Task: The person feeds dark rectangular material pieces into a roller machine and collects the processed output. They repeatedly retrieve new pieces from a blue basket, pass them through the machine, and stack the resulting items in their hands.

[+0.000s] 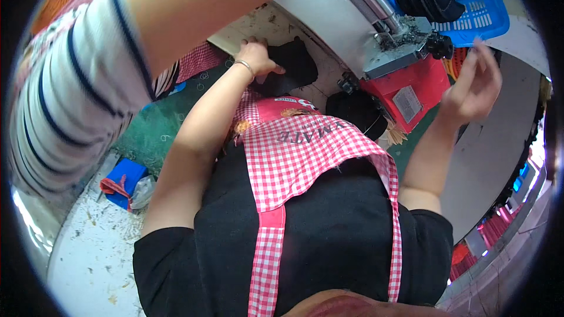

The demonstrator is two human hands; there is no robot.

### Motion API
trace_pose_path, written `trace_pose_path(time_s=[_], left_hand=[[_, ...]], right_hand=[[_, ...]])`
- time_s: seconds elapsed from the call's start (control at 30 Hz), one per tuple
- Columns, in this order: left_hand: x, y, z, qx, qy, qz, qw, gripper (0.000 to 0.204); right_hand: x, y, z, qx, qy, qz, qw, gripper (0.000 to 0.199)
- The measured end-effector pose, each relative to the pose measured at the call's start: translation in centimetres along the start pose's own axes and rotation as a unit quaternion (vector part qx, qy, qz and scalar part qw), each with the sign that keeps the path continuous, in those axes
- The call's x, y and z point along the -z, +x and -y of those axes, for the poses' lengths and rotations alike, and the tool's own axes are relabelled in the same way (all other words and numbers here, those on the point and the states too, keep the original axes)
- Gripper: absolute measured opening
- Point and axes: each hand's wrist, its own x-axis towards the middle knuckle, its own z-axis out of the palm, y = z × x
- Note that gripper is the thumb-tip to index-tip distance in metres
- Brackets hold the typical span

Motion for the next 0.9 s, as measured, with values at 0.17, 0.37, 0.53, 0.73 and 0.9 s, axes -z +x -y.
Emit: trace_pose_path(time_s=[0.17,0.37,0.53,0.73,0.9], left_hand=[[-1.9,-0.5,0.0,-0.021,-0.106,0.017,0.994,0.1],[-2.6,-0.9,1.0,-0.018,-0.192,-0.044,0.98,0.075],[-4.0,-10.3,-1.7,-0.27,-0.113,-0.324,0.9,0.046],[-1.7,-18.3,0.4,-0.476,0.074,-0.441,0.757,0.023],[-2.3,-20.1,1.6,-0.528,0.145,-0.379,0.746,0.036]], right_hand=[[-2.2,-12.3,9.9,-0.012,0.054,0.293,0.955,0.024],[-10.8,-26.1,7.0,-0.624,0.306,0.242,0.677,0.055],[-11.1,-23.9,8.8,-0.751,0.404,0.118,0.509,0.072],[-8.1,-22.8,14.3,-0.69,0.54,0.083,0.474,0.078],[-6.5,-25.6,13.1,-0.729,0.497,0.119,0.456,0.045]])
